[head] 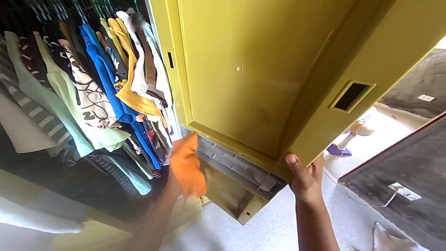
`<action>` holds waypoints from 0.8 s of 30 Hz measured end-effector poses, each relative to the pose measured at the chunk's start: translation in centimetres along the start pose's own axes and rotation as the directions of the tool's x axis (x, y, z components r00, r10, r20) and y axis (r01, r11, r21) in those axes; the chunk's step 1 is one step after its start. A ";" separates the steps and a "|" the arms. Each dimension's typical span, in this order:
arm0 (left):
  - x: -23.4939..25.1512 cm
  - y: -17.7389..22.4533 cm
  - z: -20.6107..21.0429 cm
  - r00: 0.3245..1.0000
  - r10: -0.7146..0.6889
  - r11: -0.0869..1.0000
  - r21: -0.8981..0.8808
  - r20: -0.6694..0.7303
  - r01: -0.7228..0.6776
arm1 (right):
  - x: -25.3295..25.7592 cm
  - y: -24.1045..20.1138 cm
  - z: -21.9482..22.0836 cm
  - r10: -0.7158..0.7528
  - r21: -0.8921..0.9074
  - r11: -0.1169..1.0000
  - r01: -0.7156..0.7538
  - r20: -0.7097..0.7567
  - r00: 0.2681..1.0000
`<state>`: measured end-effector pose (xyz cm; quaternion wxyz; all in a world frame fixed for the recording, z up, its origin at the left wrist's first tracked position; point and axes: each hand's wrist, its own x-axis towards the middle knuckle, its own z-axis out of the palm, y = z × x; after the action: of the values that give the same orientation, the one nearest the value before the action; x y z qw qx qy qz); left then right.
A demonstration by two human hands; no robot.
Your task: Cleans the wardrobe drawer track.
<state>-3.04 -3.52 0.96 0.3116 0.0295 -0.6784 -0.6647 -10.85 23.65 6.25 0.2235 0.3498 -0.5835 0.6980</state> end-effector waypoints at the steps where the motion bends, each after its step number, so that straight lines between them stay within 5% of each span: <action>1: -0.4 -0.3 -0.3 0.998 0.060 0.976 0.209 -0.019 -0.054 | 0.0 0.0 0.0 0.002 -0.002 1.000 -0.002 -0.002 1.000; 4: -0.6 0.4 -0.7 0.979 0.202 0.718 0.681 -0.011 -0.141 | 0.1 0.0 0.1 0.015 -0.024 1.000 -0.016 -0.017 1.000; 9: -0.3 0.4 -1.1 0.983 0.184 0.658 0.743 -0.003 -0.121 | 0.2 0.2 0.1 0.011 -0.018 1.000 -0.011 -0.021 1.000; 14: 1.0 1.9 -0.2 0.998 -0.020 0.504 0.863 0.052 -0.035 | 0.2 0.2 0.0 -0.006 -0.020 1.000 0.005 -0.010 1.000; 16: 0.9 1.8 0.3 0.999 -0.004 0.543 0.840 0.032 -0.025 | 0.3 0.3 0.1 -0.001 -0.017 1.000 0.000 -0.024 1.000; 20: 0.3 0.6 1.9 0.991 0.031 0.802 0.594 -0.131 0.053 | 0.1 0.3 0.1 -0.001 -0.023 1.000 0.001 -0.026 1.000; 24: 0.1 1.1 3.9 0.985 0.034 0.859 0.509 -0.171 0.058 | 0.2 0.3 0.1 -0.006 -0.025 1.000 0.005 -0.029 1.000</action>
<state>-4.49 -0.01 2.31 0.3463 0.1733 -0.8006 -0.4573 -11.17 23.44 6.25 0.2383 0.3385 -0.5880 0.6949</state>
